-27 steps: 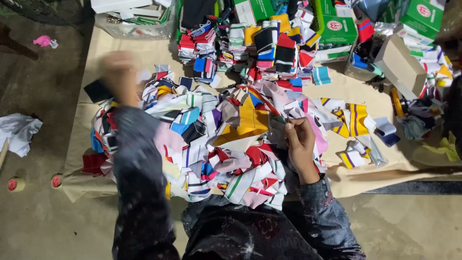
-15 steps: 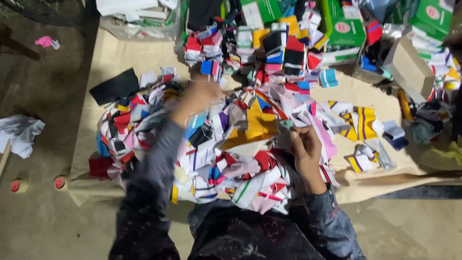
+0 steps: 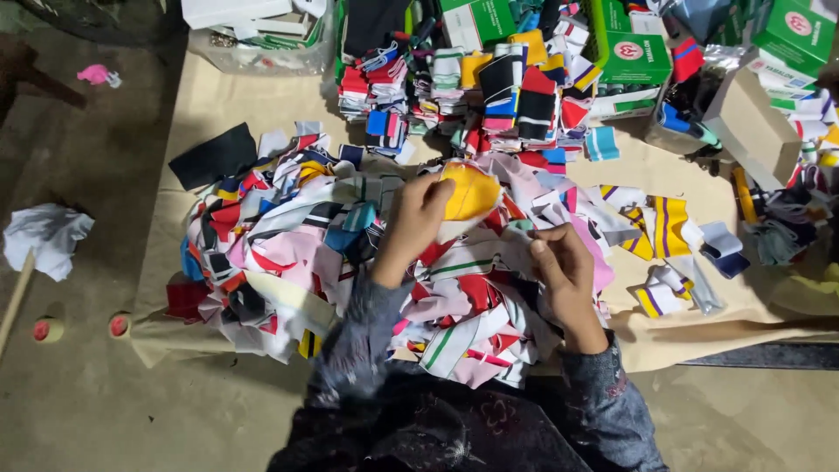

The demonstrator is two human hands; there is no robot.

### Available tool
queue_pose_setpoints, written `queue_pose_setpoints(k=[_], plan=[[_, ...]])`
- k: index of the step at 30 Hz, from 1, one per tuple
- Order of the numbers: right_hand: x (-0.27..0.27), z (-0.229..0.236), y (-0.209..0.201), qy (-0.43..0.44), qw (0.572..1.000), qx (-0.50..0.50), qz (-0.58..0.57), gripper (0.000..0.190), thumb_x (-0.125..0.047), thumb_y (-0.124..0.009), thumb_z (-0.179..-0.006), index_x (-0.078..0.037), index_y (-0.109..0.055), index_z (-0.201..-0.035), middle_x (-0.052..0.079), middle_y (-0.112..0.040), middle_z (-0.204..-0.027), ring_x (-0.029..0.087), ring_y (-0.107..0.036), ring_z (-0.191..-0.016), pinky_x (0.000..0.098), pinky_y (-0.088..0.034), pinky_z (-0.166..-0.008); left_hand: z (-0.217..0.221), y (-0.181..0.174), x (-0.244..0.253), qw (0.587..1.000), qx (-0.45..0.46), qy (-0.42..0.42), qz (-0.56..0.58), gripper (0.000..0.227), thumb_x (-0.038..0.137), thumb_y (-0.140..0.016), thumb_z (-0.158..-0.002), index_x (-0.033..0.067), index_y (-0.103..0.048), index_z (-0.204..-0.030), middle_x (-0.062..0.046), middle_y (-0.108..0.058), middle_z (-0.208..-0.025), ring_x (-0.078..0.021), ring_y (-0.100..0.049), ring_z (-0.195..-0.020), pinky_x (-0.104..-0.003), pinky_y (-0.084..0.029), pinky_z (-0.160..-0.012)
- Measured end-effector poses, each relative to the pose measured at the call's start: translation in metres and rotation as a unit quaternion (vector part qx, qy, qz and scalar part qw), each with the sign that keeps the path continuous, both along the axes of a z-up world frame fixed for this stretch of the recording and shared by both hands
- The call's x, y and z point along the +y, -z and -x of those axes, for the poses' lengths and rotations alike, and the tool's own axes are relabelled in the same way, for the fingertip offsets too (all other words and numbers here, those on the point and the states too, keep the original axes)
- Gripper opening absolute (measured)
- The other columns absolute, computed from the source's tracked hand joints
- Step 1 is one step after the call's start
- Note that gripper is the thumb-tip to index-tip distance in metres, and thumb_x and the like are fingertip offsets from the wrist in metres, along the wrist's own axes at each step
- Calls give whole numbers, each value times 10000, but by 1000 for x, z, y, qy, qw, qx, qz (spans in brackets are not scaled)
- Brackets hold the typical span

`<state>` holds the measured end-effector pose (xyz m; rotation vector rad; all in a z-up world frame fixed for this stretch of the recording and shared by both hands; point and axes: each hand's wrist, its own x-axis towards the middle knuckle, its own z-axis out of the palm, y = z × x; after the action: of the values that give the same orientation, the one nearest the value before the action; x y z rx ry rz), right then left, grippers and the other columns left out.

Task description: Sorting through a large pile of multi-colored fabric scraps and placing them into organized piles or containers based on color or pattern.

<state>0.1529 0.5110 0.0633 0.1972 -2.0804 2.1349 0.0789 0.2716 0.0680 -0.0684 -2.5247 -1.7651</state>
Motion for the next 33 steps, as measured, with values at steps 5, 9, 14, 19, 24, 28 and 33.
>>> queue_pose_setpoints(k=[5,9,14,19,24,28,33], plan=[[-2,-9,-5,-47,998,-2,-43,124,-113,-638,-998,3,-646,-1039,64,-532,-574,147,-502,-518,293,-393,-502,-84,-92,12,992,45,-1,115,183,307,-574,-1011,146,-595,-1095,-168,-702,-793,-435,-703,-818,-477,-562,-642],[14,-40,-66,-171,938,-127,-275,95,-113,-661,-913,-48,-700,-970,224,-717,-643,393,-698,-600,460,-543,-644,-125,-114,-5,993,-61,18,100,229,259,-473,-1042,128,-537,-1219,-240,-737,-944,-410,-748,-894,-447,-616,-795],[66,-104,-91,-82,809,-323,-485,178,-363,-652,-936,-215,-670,-1032,-5,-802,-968,250,-719,-840,349,-533,-748,-144,-54,-41,996,-18,85,36,220,173,-428,-1054,95,-625,-1112,-31,-686,-1012,-117,-545,-675,-248,-410,-604],[67,-163,-56,90,870,-242,-420,145,-335,-646,-942,-214,-664,-1020,-30,-808,-795,79,-776,-721,308,-537,-671,-84,-1,-39,984,37,127,-116,252,181,-479,-1058,33,-661,-1151,-111,-686,-1136,-228,-652,-1086,-321,-500,-973],[70,-163,25,-24,838,-202,-506,205,-413,-628,-924,-243,-560,-1017,129,-745,-879,434,-700,-763,506,-497,-615,-31,-36,2,984,21,148,-101,327,33,-560,-966,51,-649,-1280,-133,-682,-1269,-193,-685,-1053,-250,-571,-823],[42,-114,19,-55,935,20,-351,179,-238,-617,-984,-75,-632,-1058,98,-676,-843,229,-674,-717,358,-497,-652,-39,-61,22,992,106,63,16,285,-31,-604,-914,11,-695,-1181,-134,-731,-1178,-269,-716,-1069,-337,-603,-893],[20,-64,8,-11,989,69,-131,104,-82,-631,-1001,-21,-647,-1084,91,-626,-656,123,-566,-610,305,-461,-514,-79,-78,21,987,156,7,48,196,157,-605,-996,174,-751,-1127,-112,-725,-767,-286,-728,-713,-322,-587,-643]])
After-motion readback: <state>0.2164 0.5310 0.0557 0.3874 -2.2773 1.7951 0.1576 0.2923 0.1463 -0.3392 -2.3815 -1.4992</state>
